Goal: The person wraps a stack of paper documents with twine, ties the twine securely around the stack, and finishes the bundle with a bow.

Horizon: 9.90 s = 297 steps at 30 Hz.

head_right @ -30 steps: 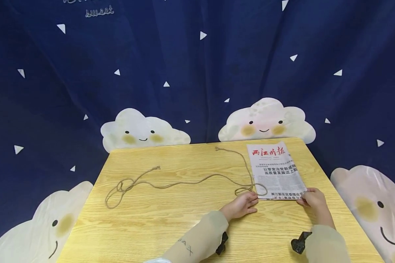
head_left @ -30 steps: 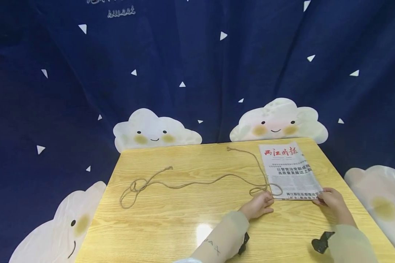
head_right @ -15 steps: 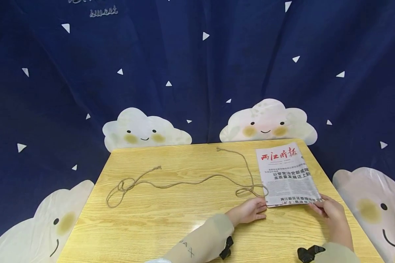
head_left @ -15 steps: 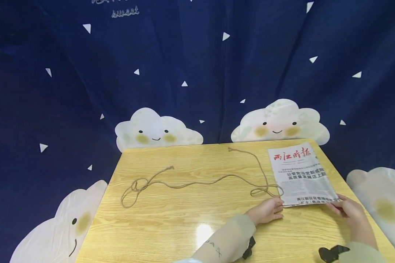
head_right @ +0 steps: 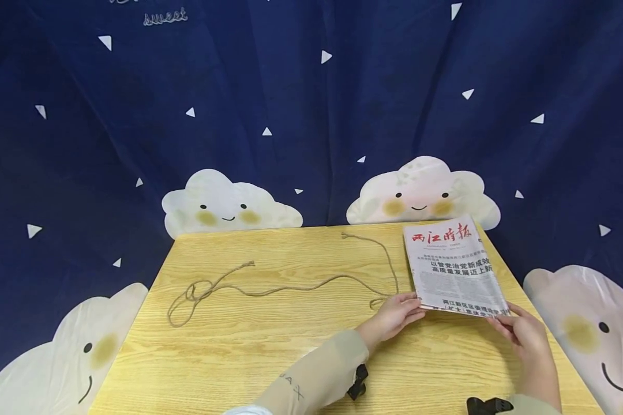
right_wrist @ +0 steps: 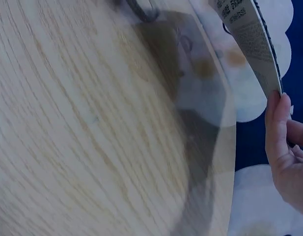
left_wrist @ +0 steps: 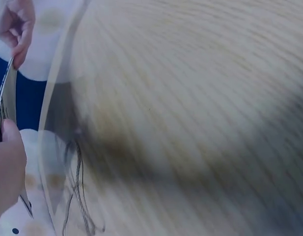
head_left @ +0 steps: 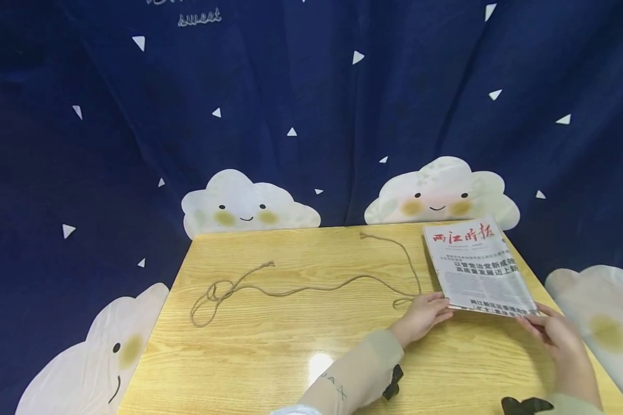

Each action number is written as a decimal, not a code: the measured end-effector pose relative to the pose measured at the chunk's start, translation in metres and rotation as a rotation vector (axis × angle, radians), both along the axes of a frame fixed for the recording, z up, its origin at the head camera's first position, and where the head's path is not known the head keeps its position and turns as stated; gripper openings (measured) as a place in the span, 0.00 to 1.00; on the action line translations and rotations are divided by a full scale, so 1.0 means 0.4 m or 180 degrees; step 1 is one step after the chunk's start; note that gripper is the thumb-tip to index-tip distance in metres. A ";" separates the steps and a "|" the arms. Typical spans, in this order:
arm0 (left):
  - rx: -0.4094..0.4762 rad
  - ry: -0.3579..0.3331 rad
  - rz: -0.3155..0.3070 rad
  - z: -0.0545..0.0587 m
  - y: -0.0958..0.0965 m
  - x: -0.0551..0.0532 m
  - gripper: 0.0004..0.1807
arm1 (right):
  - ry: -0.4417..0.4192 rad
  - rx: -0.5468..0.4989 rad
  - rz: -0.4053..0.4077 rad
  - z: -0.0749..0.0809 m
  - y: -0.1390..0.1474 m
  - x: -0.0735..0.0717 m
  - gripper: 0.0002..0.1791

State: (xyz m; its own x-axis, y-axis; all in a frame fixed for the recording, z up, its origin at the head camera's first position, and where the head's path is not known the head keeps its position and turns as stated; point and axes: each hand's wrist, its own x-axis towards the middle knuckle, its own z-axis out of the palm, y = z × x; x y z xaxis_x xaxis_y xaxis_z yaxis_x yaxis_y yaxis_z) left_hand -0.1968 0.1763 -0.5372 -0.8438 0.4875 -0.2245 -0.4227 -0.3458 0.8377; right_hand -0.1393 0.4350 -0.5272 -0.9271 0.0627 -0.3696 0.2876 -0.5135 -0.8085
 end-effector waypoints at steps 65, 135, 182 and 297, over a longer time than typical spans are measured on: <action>-0.1875 0.0201 0.1752 -0.130 -0.625 -0.007 0.21 | 0.0140 0.1779 0.1050 -0.139 -0.668 -0.107 0.28; -0.3915 0.1193 0.1581 -0.108 -0.680 -0.056 0.13 | 0.1501 0.4780 0.1082 -0.107 -0.690 -0.175 0.18; -0.0315 0.0186 0.3109 -0.011 -0.753 -0.149 0.12 | 0.1898 0.5236 0.1121 -0.186 -0.724 -0.126 0.24; -0.3809 0.2821 0.0310 -0.147 -0.736 -0.077 0.16 | 0.1838 0.5718 0.3167 -0.083 -0.877 -0.341 0.39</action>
State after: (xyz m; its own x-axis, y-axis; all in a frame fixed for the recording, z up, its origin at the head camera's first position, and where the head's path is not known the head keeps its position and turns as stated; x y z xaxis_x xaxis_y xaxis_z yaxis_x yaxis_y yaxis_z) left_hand -0.2277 -0.1181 -0.5961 -0.9340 0.3247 0.1494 0.3462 0.7181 0.6038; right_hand -0.2755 0.0840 -0.5605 -0.8237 -0.5246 -0.2153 -0.4896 0.8495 -0.1966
